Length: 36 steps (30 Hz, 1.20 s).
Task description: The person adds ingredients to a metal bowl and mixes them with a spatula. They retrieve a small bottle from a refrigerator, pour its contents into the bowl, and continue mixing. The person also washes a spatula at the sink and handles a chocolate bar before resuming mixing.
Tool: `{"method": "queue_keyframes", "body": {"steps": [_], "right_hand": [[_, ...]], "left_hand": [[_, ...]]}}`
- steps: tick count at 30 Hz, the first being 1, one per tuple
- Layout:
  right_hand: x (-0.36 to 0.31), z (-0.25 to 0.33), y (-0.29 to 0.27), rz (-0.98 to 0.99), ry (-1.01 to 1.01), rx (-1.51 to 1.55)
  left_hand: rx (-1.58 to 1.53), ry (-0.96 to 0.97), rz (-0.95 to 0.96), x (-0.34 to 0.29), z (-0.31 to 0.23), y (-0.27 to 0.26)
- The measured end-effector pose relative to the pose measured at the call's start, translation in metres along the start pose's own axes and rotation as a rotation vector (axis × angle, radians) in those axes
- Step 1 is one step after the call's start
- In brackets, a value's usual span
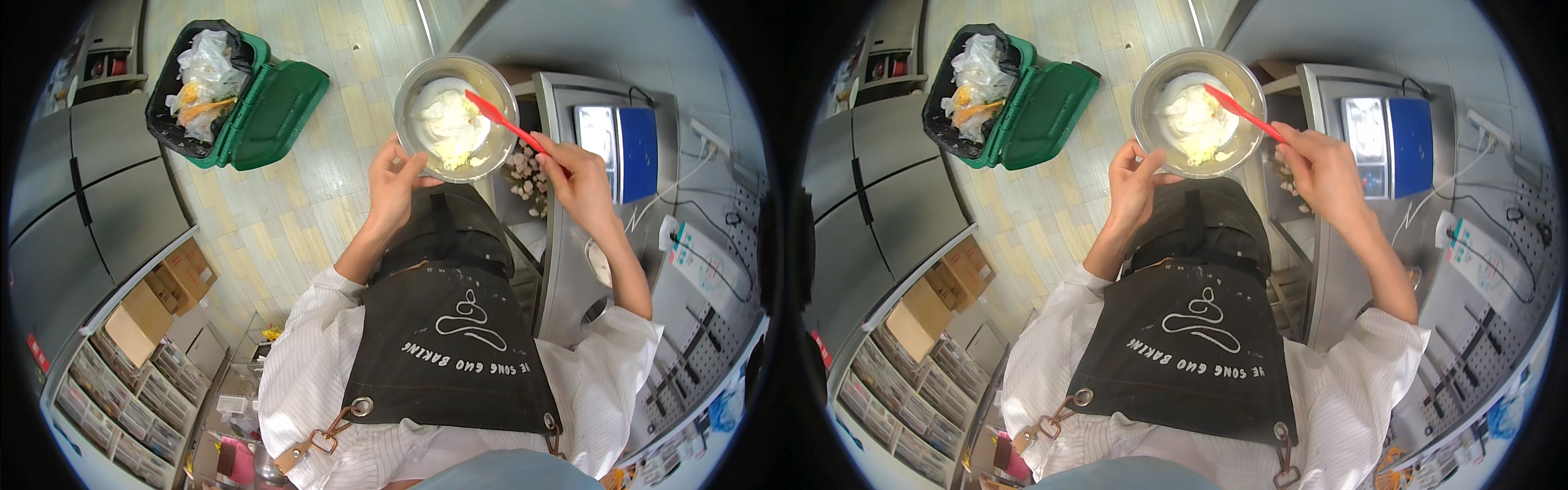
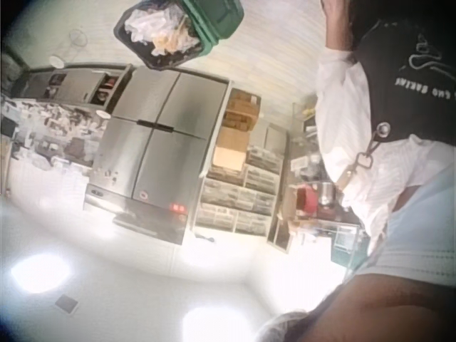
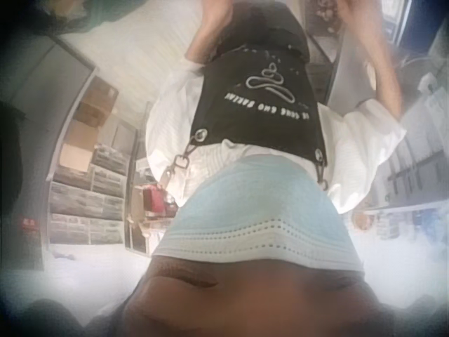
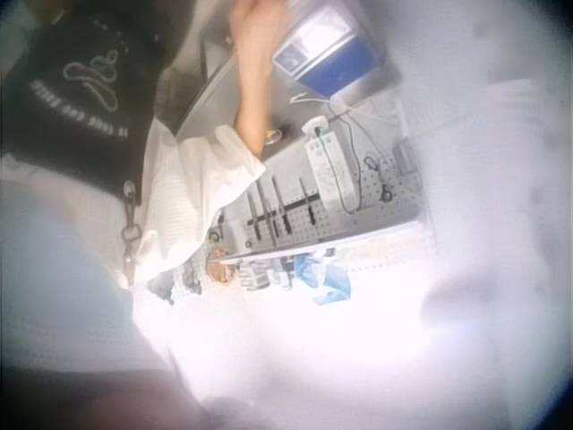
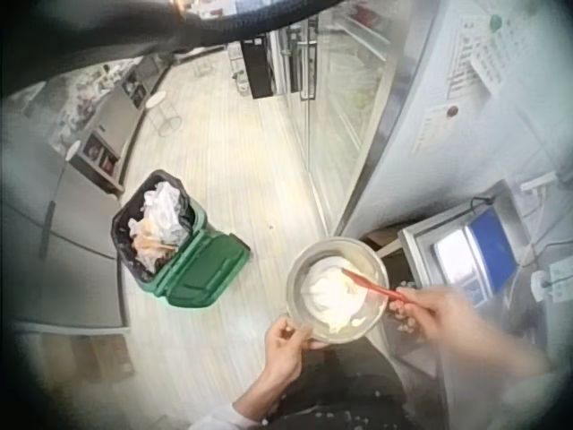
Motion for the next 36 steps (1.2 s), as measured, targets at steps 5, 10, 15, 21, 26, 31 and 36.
{"method": "queue_keyframes", "body": {"steps": [5,10,15,21,26,31,36], "right_hand": [[0.059,0.018,-0.001,0.106,-0.321,-0.318],[0.132,0.060,0.030,0.175,-0.557,-0.403],[0.205,0.095,0.036,0.245,-0.550,-0.539],[0.282,0.177,0.068,0.209,-0.655,-0.410],[0.315,0.215,0.066,0.290,-0.716,-0.496],[0.386,0.264,0.096,0.184,-0.851,-0.492],[0.393,0.295,0.108,0.433,-0.897,-0.420]], "left_hand": [[-0.004,0.082,-0.104,0.021,-0.033,-0.002],[-0.056,0.136,-0.167,0.048,-0.059,-0.020],[-0.108,0.202,-0.225,0.085,-0.112,-0.063],[-0.146,0.239,-0.186,0.135,-0.184,-0.096],[-0.162,0.288,-0.241,0.148,-0.229,-0.138],[-0.178,0.359,-0.306,0.161,-0.256,-0.165],[-0.215,0.433,-0.406,0.169,-0.280,-0.194]]}}
Point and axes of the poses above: each hand's wrist, its own x-axis towards the middle knuckle, its own y-axis out of the palm, z = x × y, the point moved 7 cm from there along x, towards the middle knuckle, and after that the axes turned 3 degrees about y, right-handed, at the moved point
